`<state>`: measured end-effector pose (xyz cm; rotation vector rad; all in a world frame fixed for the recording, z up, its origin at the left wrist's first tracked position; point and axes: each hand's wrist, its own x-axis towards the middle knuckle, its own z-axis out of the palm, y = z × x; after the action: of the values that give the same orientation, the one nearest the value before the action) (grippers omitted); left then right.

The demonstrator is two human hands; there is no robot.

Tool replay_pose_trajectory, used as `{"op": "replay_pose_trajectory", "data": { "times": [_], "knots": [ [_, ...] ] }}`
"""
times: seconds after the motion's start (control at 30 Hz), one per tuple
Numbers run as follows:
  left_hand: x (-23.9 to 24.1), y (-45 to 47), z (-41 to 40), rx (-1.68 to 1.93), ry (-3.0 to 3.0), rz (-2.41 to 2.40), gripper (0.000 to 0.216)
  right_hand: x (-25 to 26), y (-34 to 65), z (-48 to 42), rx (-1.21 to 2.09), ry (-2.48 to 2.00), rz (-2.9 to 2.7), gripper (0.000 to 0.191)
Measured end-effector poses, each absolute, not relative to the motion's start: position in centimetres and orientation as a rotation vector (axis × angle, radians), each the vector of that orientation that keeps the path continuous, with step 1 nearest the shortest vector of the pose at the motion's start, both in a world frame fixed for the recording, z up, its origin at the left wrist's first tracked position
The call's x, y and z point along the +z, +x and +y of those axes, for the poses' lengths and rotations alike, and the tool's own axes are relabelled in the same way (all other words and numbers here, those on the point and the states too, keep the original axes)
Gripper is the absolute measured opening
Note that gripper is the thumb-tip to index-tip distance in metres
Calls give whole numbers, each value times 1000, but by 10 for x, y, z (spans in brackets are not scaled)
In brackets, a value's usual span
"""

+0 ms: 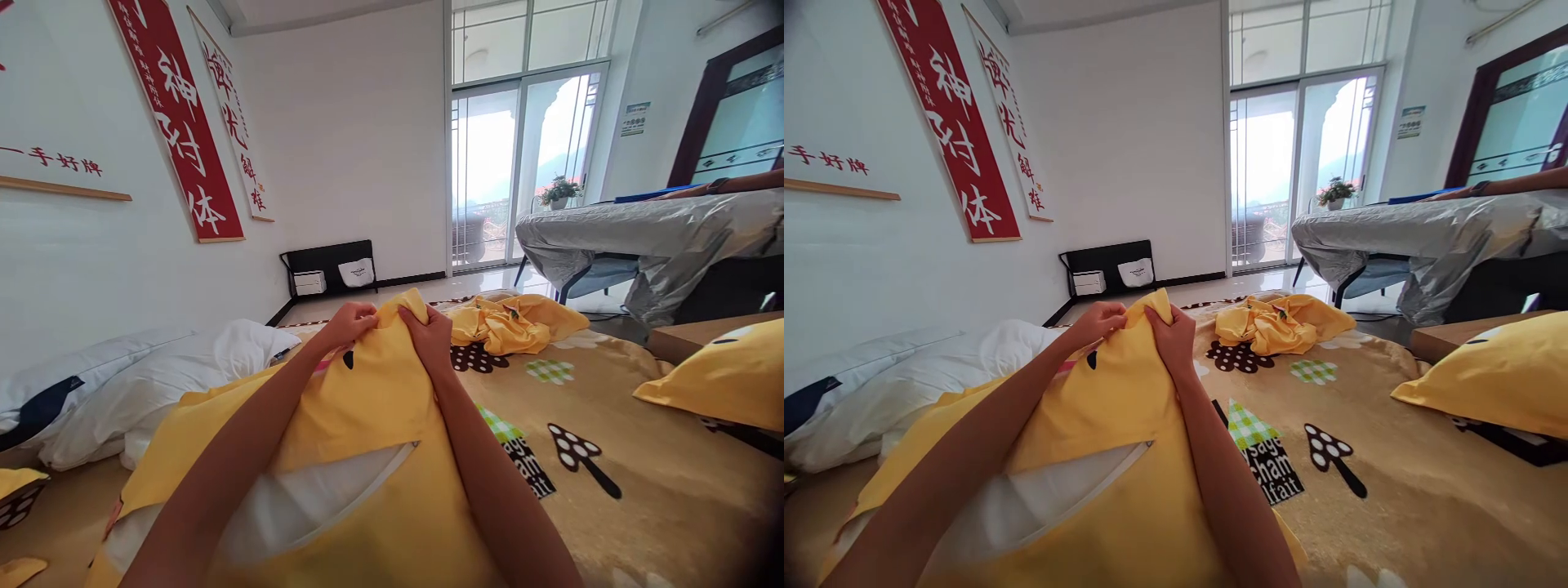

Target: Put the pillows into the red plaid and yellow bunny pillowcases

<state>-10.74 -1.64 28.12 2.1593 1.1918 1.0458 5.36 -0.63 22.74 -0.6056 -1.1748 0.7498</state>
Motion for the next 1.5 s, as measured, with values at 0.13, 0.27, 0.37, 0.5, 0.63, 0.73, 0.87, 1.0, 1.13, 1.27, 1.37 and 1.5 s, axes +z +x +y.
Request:
{"op": "replay_pose_trajectory", "data": {
  "times": [0.13, 0.27, 0.37, 0.5, 0.63, 0.73, 0.87, 1.0, 1.13, 1.27, 1.37, 1.5],
  "knots": [
    [304, -94, -17, 1027, 2029, 1007, 32, 231, 58, -11, 765, -575, -1219, 32],
    [310, -92, -22, 852, 1962, 960, 29, 234, 62, -15, 727, -605, -1235, 30],
    [306, -93, -25, 854, 1951, 986, 26, 237, 64, -15, 648, -606, -1220, 32],
    [300, -86, -22, 1112, 1832, 1038, 27, 231, 65, -9, 633, -595, -1226, 40],
    [296, -75, -16, 1203, 1623, 1051, 27, 209, 66, -3, 912, -663, -1369, 51],
    [295, -70, -11, 1241, 1680, 1088, 24, 194, 71, -2, 1011, -753, -1487, 47],
    [295, -71, -3, 1259, 1995, 1159, 21, 184, 83, -8, 1252, -666, -1490, 41],
    [297, -79, -4, 1074, 1855, 1112, 49, 181, 91, -14, 1188, -683, -1402, 38],
    [301, -86, -10, 849, 1728, 1283, 42, 182, 87, -15, 1026, -695, -1384, 38],
    [304, -86, -12, 930, 1755, 1321, 40, 181, 85, -13, 1015, -651, -1427, 40],
    [303, -82, -10, 1129, 1789, 1302, 38, 169, 90, -18, 1045, -646, -1428, 44],
    [299, -80, -7, 1443, 2165, 1452, 40, 144, 102, -29, 1262, -662, -1539, 45]
  ]
}}
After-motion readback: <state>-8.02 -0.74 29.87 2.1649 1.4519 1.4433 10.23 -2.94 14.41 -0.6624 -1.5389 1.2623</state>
